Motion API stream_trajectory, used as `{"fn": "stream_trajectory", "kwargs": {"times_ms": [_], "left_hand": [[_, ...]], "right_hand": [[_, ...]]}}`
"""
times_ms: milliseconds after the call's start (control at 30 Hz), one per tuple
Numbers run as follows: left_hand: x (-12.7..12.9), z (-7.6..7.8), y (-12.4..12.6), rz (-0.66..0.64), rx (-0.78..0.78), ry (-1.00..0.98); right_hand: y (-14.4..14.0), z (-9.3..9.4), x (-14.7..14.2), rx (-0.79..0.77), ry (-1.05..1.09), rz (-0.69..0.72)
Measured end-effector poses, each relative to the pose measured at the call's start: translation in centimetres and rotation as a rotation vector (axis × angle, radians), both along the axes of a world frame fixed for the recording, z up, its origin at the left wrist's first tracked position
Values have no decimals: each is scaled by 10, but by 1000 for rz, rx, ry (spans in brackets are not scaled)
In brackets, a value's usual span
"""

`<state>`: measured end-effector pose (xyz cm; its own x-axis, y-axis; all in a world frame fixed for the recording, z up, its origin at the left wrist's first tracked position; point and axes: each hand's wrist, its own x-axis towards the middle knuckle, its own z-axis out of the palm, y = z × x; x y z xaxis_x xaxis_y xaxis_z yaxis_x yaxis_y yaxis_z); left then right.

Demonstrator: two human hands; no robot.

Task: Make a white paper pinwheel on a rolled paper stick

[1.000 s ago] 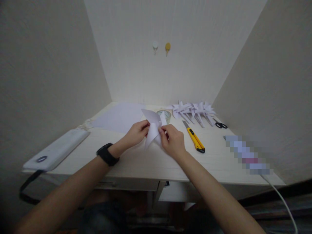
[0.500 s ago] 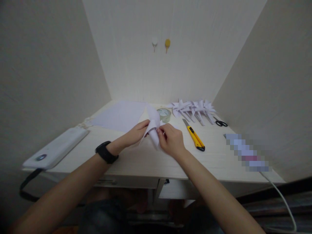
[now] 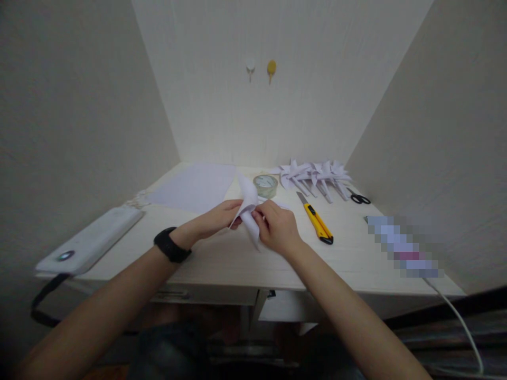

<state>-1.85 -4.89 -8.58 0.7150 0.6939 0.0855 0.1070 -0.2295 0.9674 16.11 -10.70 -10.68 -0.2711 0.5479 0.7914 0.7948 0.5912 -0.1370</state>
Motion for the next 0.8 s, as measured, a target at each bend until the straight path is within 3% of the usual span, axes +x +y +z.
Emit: {"fn": "stream_trajectory", "kwargs": {"times_ms": [300,567,800], "left_hand": [[-1,3,-4,-69,-117,-98],[1,7,-4,-46,-234,-128],[1,0,-1,-65,-187,-94]], "right_hand": [[1,-3,-1,47,-72,-43],[-1,-2,-2,206,37,-1],[0,-2,-2,262,28,48]]}}
